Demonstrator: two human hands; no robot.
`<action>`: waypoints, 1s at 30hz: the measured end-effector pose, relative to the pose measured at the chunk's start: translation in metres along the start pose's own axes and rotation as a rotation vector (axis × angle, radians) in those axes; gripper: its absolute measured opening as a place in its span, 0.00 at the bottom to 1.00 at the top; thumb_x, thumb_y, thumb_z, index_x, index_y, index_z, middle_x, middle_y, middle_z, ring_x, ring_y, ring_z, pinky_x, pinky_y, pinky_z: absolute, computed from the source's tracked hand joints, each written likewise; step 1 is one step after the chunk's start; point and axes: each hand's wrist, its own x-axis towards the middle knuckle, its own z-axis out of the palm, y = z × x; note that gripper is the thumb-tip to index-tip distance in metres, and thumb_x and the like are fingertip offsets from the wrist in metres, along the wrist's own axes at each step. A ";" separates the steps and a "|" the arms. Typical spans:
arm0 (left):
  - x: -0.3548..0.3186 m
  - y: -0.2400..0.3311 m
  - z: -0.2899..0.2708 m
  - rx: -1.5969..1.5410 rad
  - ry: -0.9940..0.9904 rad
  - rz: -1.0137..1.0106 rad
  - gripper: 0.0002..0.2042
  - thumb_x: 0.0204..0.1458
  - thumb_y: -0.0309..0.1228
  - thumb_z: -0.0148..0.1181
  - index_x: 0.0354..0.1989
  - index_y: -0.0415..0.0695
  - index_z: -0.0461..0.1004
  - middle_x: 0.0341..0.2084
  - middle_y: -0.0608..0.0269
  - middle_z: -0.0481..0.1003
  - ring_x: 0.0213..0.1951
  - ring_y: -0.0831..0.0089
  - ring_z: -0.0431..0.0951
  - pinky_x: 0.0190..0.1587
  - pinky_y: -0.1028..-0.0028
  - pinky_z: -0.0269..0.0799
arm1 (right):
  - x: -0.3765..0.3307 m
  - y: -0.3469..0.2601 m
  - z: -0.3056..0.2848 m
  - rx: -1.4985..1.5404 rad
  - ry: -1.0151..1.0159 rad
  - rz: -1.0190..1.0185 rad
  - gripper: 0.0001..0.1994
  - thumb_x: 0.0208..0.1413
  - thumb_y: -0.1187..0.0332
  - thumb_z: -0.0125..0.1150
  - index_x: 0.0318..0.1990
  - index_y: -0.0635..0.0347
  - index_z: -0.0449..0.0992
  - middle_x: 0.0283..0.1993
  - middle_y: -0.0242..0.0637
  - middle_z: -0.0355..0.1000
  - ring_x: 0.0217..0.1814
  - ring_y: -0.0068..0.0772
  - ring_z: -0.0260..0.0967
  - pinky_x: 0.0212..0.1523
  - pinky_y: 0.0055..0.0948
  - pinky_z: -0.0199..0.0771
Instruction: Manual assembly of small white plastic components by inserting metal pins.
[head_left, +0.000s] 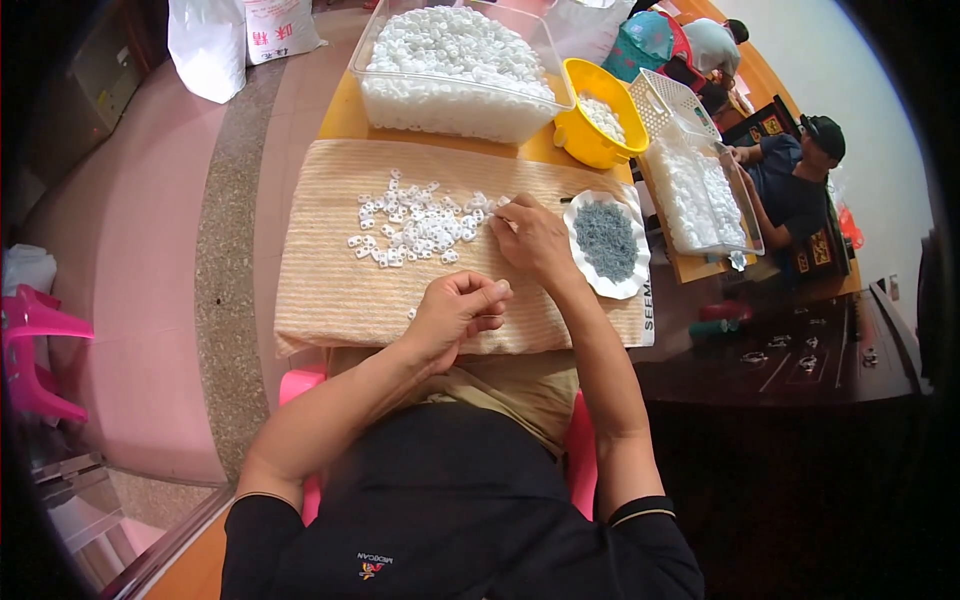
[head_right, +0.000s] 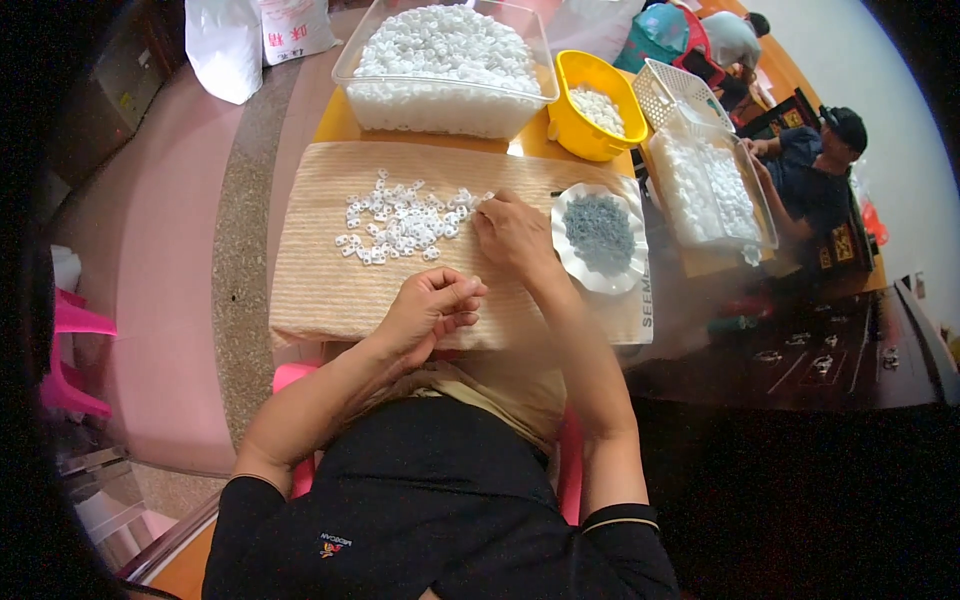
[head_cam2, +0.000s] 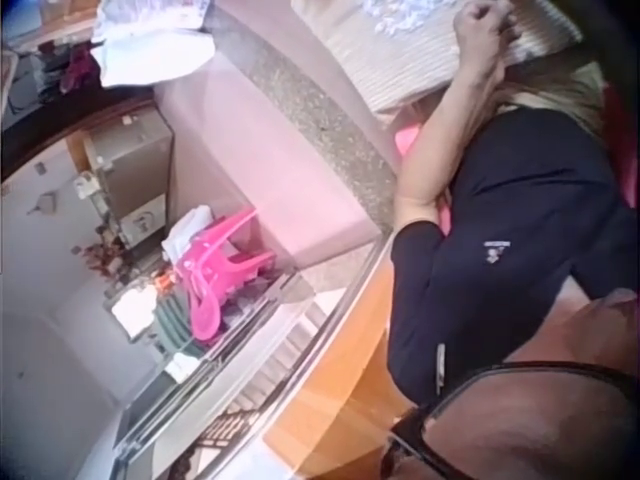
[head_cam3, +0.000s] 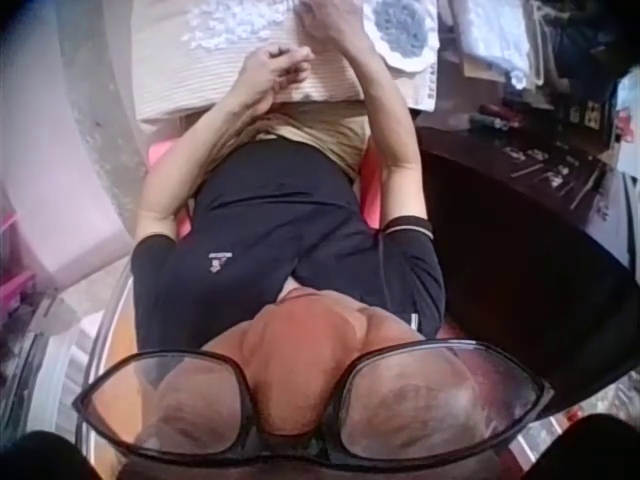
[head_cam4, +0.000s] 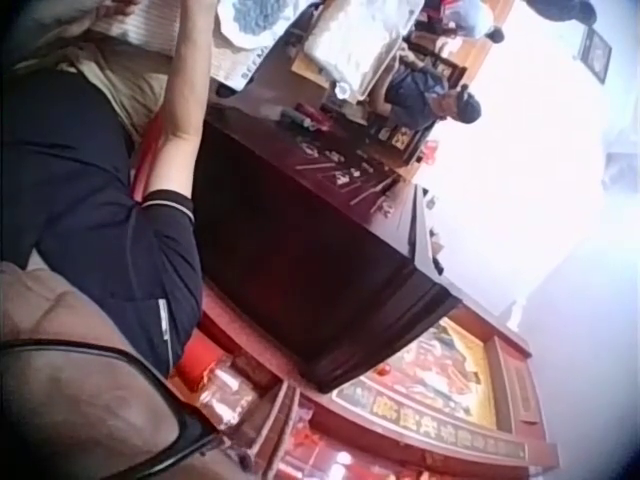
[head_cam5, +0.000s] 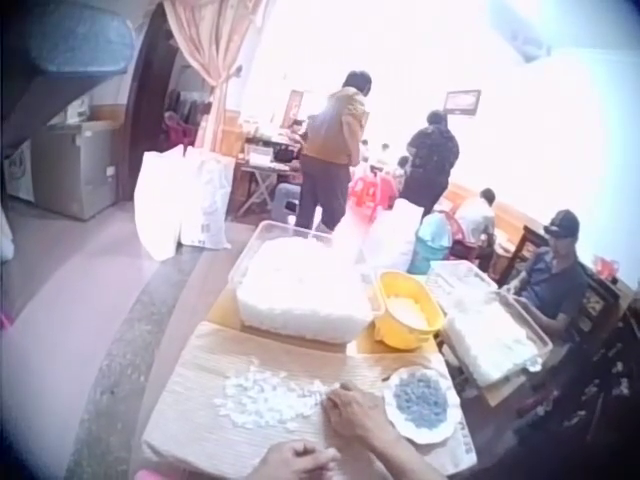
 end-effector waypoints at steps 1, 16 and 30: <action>0.000 0.000 0.001 -0.013 0.012 0.012 0.05 0.56 0.31 0.60 0.32 0.44 0.73 0.32 0.66 0.77 0.31 0.82 0.74 0.37 0.79 0.77 | -0.003 0.001 -0.001 0.066 0.077 -0.026 0.07 0.51 0.68 0.62 0.36 0.58 0.80 0.34 0.41 0.74 0.33 0.43 0.74 0.36 0.34 0.73; 0.000 0.000 0.002 -0.091 0.090 0.176 0.07 0.57 0.31 0.60 0.38 0.42 0.75 0.29 0.68 0.75 0.31 0.80 0.75 0.34 0.81 0.74 | -0.061 -0.027 -0.021 1.154 -0.168 0.261 0.09 0.58 0.74 0.60 0.43 0.70 0.76 0.33 0.36 0.76 0.33 0.22 0.73 0.33 0.21 0.76; 0.003 -0.006 -0.004 -0.065 0.082 0.183 0.05 0.57 0.30 0.58 0.36 0.43 0.76 0.30 0.70 0.75 0.33 0.82 0.73 0.37 0.80 0.73 | -0.080 -0.038 -0.012 0.724 0.166 -0.023 0.08 0.51 0.78 0.64 0.40 0.63 0.77 0.31 0.36 0.70 0.30 0.25 0.69 0.29 0.22 0.68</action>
